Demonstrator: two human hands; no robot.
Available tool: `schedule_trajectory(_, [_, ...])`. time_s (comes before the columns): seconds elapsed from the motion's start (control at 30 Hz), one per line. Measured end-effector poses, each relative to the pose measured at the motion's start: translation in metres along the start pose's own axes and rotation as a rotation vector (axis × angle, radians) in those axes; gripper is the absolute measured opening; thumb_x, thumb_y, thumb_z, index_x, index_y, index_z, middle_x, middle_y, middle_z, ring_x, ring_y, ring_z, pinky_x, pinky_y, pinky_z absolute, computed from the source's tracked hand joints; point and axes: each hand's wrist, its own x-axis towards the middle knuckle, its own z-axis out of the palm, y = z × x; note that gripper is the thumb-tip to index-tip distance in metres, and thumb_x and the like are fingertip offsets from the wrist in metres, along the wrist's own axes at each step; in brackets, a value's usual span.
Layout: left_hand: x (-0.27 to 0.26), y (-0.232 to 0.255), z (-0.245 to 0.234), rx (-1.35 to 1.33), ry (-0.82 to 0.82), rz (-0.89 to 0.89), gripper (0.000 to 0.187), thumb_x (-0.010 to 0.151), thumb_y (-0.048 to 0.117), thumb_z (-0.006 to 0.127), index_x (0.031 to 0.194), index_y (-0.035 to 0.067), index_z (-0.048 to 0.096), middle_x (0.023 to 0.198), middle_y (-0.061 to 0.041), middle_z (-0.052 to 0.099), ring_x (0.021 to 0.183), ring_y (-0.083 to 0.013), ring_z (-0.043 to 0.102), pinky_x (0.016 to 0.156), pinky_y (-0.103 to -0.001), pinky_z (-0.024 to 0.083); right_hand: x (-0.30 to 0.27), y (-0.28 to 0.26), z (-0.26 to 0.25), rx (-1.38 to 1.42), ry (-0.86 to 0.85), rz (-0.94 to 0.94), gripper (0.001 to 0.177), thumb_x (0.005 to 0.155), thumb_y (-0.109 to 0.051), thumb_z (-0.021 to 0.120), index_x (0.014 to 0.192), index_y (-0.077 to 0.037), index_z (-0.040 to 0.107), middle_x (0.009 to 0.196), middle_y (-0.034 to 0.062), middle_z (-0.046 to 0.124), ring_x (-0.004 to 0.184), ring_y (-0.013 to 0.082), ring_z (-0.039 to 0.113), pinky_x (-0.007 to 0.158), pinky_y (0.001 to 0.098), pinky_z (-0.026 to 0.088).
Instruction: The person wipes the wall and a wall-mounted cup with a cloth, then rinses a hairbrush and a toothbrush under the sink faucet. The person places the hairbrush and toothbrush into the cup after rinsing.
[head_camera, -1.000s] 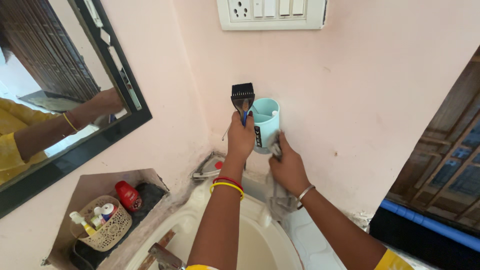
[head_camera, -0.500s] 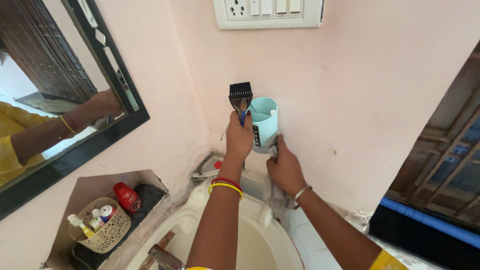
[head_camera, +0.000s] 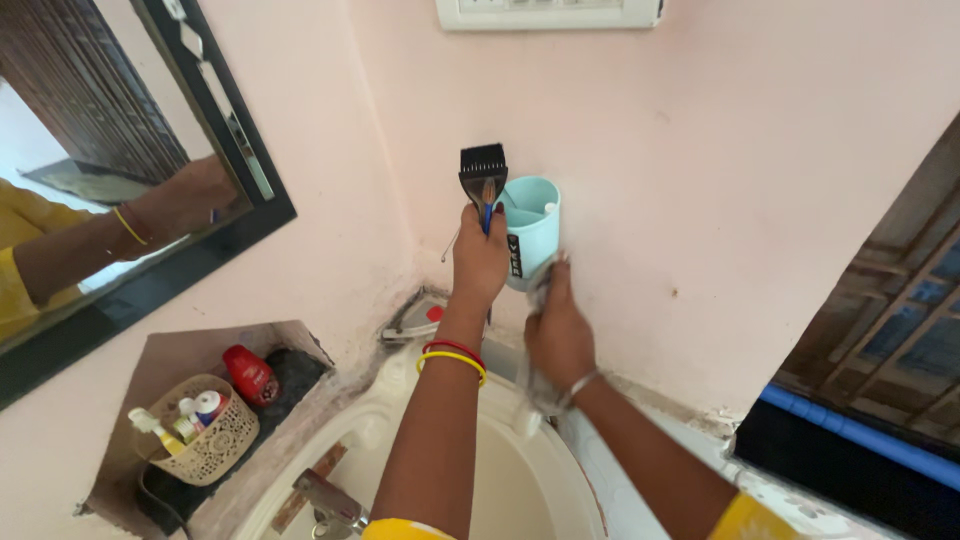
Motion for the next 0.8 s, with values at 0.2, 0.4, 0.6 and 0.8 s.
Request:
schedule_trajectory(0.2, [0.000, -0.006, 0.003, -0.020, -0.009, 0.003, 0.033, 0.100, 0.035, 0.055, 0.112, 0.004, 0.056, 0.096, -0.023, 0.071, 0.091, -0.0427, 0.069, 0.081, -0.050, 0.052, -0.006, 0.020, 0.021, -0.184, -0.002, -0.083, 0.088, 0.078, -0.002, 0.053, 0.156, 0.003, 0.012, 0.166, 0.0282, 0.018, 0.096, 0.0466, 0.068, 0.076, 0.0492, 0.057])
schedule_trajectory(0.4, [-0.002, -0.002, 0.002, -0.018, 0.006, -0.018, 0.031, 0.098, 0.033, 0.056, 0.115, 0.006, 0.057, 0.098, -0.023, 0.072, 0.094, -0.0428, 0.069, 0.081, -0.050, 0.052, 0.016, 0.025, 0.013, -0.298, 0.153, -0.278, 0.081, 0.078, -0.003, 0.055, 0.151, 0.011, 0.024, 0.158, 0.0356, 0.028, 0.106, 0.0463, 0.067, 0.076, 0.0469, 0.059])
schedule_trajectory(0.6, [0.000, -0.007, 0.003, -0.040, -0.015, -0.032, 0.032, 0.099, 0.033, 0.055, 0.116, 0.006, 0.056, 0.099, -0.023, 0.072, 0.093, -0.0430, 0.069, 0.082, -0.049, 0.052, 0.003, 0.019, 0.017, -0.423, 0.025, -0.141, 0.064, 0.096, -0.014, 0.052, 0.151, 0.008, 0.027, 0.159, 0.0315, 0.029, 0.090, 0.0443, 0.071, 0.072, 0.0487, 0.059])
schedule_trajectory(0.8, [-0.001, -0.004, 0.003, -0.048, 0.015, 0.016, 0.031, 0.099, 0.032, 0.056, 0.116, 0.006, 0.057, 0.101, -0.023, 0.072, 0.096, -0.0433, 0.069, 0.083, -0.049, 0.052, 0.021, 0.021, 0.000, -0.354, 0.083, -0.205, 0.068, 0.086, -0.005, 0.053, 0.150, 0.009, 0.033, 0.157, 0.0285, 0.033, 0.092, 0.0443, 0.070, 0.074, 0.0478, 0.059])
